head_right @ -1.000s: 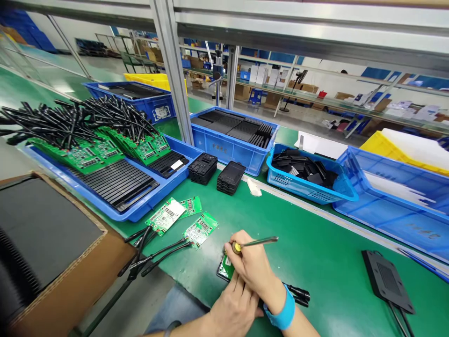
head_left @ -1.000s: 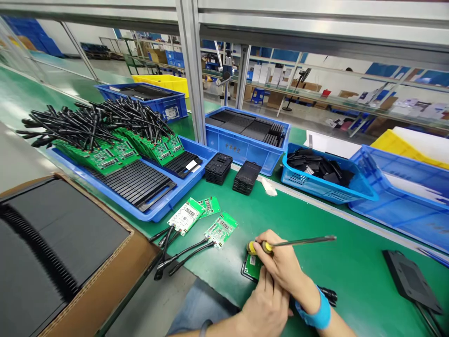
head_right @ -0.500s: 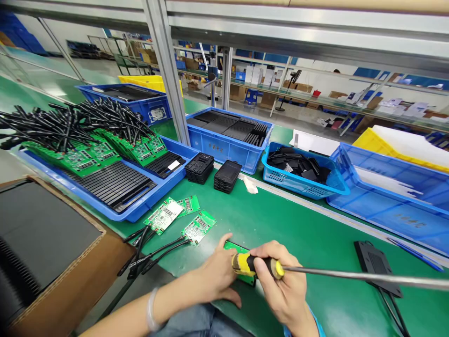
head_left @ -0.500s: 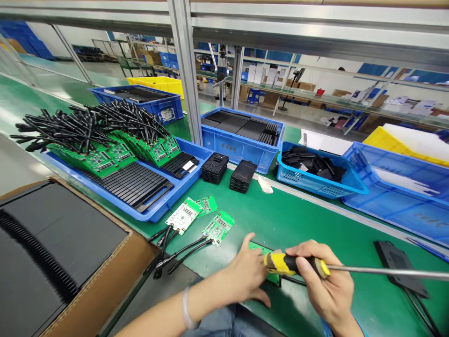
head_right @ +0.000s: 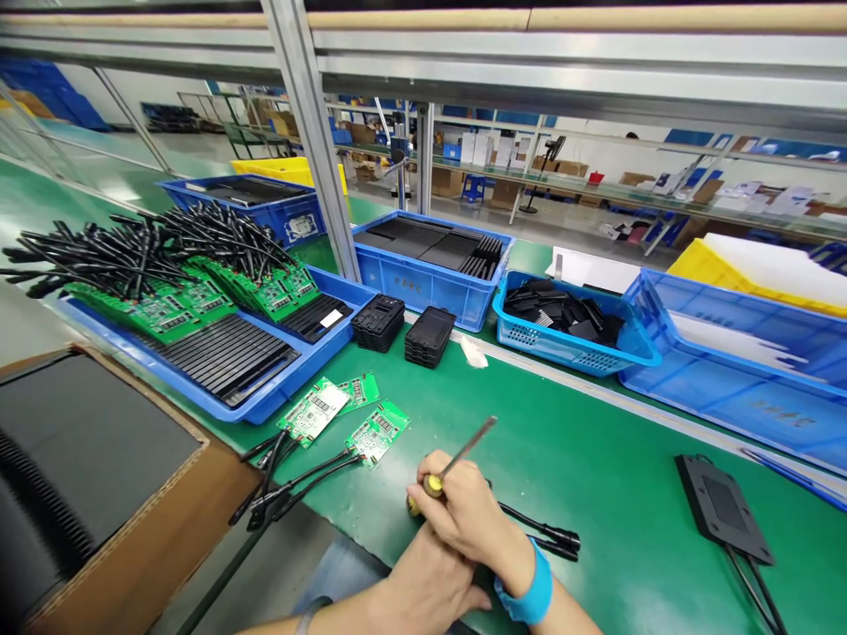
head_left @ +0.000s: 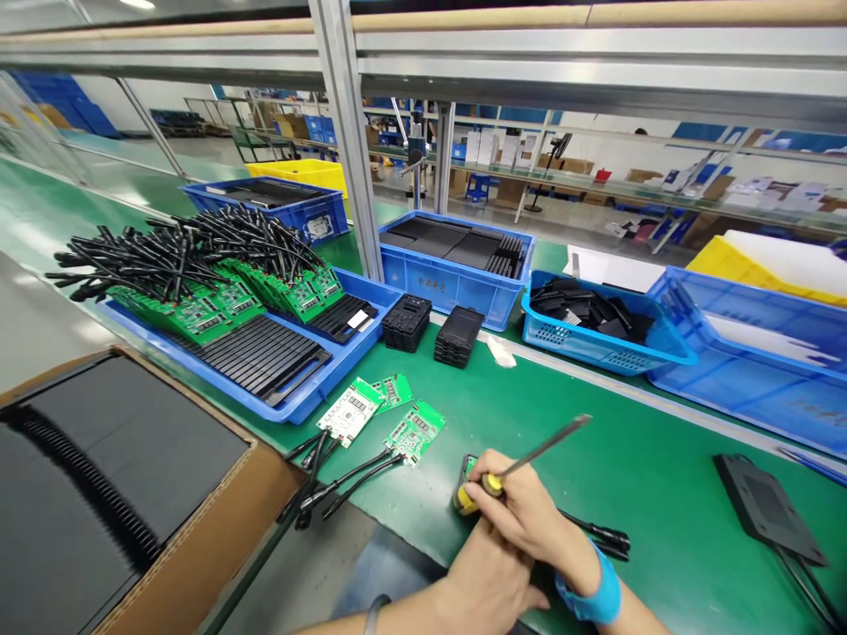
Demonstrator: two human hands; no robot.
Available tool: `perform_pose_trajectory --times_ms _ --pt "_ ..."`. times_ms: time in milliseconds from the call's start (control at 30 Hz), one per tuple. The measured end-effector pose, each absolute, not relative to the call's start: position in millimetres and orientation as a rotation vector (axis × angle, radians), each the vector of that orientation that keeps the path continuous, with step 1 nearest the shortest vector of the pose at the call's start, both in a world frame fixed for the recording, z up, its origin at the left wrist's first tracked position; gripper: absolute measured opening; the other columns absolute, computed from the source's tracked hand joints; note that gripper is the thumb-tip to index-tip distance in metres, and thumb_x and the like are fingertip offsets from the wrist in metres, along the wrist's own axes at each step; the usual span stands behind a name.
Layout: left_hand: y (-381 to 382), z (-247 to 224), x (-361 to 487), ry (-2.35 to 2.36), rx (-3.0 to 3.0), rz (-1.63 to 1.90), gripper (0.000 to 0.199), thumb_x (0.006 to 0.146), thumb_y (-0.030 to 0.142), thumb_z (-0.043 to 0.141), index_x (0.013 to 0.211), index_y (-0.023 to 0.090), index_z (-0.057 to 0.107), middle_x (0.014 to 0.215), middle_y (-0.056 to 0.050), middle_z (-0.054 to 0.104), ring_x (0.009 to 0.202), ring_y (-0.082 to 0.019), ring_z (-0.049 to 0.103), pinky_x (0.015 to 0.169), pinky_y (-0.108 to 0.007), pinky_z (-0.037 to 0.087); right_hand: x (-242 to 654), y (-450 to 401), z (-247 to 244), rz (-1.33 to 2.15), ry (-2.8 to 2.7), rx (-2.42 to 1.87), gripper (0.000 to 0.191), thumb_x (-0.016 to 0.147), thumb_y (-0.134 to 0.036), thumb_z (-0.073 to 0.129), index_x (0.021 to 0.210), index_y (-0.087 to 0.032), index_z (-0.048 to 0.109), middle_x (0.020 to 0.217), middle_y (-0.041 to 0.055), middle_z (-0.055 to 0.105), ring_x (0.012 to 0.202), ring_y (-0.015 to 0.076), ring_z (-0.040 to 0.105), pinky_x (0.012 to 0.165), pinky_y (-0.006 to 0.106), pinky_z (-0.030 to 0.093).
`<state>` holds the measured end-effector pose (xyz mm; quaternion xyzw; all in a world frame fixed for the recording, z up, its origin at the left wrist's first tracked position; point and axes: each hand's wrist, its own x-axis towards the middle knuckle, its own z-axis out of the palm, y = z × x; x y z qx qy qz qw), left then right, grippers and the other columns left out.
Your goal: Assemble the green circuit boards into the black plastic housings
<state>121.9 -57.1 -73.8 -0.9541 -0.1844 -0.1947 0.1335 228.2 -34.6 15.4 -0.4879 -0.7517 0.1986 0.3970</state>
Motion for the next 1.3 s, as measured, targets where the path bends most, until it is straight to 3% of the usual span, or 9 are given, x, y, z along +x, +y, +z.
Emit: perform_pose_trajectory --times_ms 200,333,433,733,867,1000,1100,1200,1300 --pt "8 -33 96 -0.25 -3.416 -0.327 0.093 0.071 0.072 0.067 0.137 0.012 0.042 0.113 -0.014 0.066 0.098 -0.029 0.061 0.09 -0.042 0.04 247 -70 35 0.21 -1.523 -1.154 0.007 0.093 -0.017 0.051 0.091 -0.024 0.054 0.079 0.0017 0.064 0.068 0.0156 0.062 0.061 0.026 0.051" --pt "42 -19 94 -0.113 -3.592 -0.206 0.109 0.069 0.054 0.079 0.147 0.007 0.018 0.113 -0.015 0.066 0.102 -0.029 0.063 0.089 -0.036 0.039 246 -77 17 0.165 -1.822 -1.189 0.007 0.092 -0.018 0.05 0.087 -0.023 0.052 0.07 -0.0009 0.062 0.058 0.0139 0.059 0.056 0.024 0.047" --pt "46 -19 98 -0.091 -3.567 -0.147 0.11 0.069 0.047 0.082 0.147 0.009 0.014 0.11 -0.014 0.068 0.1 -0.03 0.064 0.09 -0.037 0.036 254 -76 9 0.209 -1.823 -1.332 0.012 0.093 -0.019 0.049 0.081 -0.023 0.05 0.065 -0.0026 0.057 0.051 0.0122 0.054 0.05 0.023 0.043" --pt "38 -6 106 -0.162 -3.507 -0.107 0.079 0.07 0.055 0.078 0.127 0.011 0.045 0.097 -0.011 0.07 0.089 -0.027 0.067 0.09 -0.038 0.039 271 -92 2 0.25 -1.797 -1.405 0.016 0.097 -0.024 0.045 0.08 -0.024 0.046 0.064 -0.0041 0.053 0.052 0.0121 0.052 0.052 0.023 0.042" --pt "40 -2 115 -0.205 -3.489 -0.009 0.059 0.075 0.06 0.072 0.111 0.016 0.058 0.085 -0.008 0.072 0.078 -0.025 0.068 0.073 -0.03 0.046 305 -72 -1 0.167 -1.694 -1.906 0.012 0.098 -0.033 0.044 0.096 -0.023 0.05 0.074 -0.0012 0.06 0.058 0.0159 0.059 0.055 0.026 0.047" --pt "68 9 131 -0.468 -3.542 -0.189 0.037 0.072 0.053 0.077 0.096 0.028 0.067 0.078 0.004 0.071 0.074 -0.016 0.069 0.063 -0.021 0.046 353 -44 -5 0.046 -1.821 -2.436 0.018 0.088 -0.012 0.05 0.104 -0.016 0.057 0.094 0.0103 0.065 0.083 0.0281 0.066 0.068 0.037 0.052" --pt "112 27 146 -1.028 -3.267 -0.536 0.024 0.085 0.036 0.068 0.103 0.021 0.066 0.1 -0.008 0.069 0.098 -0.025 0.065 0.084 -0.031 0.047 370 -35 -13 0.066 -1.846 -2.49 0.02 0.084 -0.004 0.049 0.096 -0.012 0.063 0.085 0.0121 0.064 0.085 0.031 0.065 0.071 0.04 0.053" --pt "159 40 160 -1.468 -2.94 -0.803 0.053 0.088 0.029 0.063 0.133 0.008 0.046 0.13 -0.026 0.052 0.125 -0.039 0.047 0.102 -0.052 0.035 364 -41 -16 0.06 -1.815 -2.509 0.027 0.092 -0.009 0.042 0.11 -0.008 0.062 0.099 0.0165 0.064 0.091 0.029 0.065 0.077 0.039 0.054" --pt "193 40 170 -1.713 -2.8 -0.946 0.085 0.076 0.032 0.077 0.14 -0.003 0.032 0.135 -0.037 0.043 0.133 -0.05 0.033 0.106 -0.061 0.025 337 -55 -12 0.197 -1.914 -2.352 0.034 0.098 -0.026 0.043 0.127 -0.013 0.056 0.126 0.0156 0.058 0.116 0.0243 0.057 0.1 0.036 0.047"
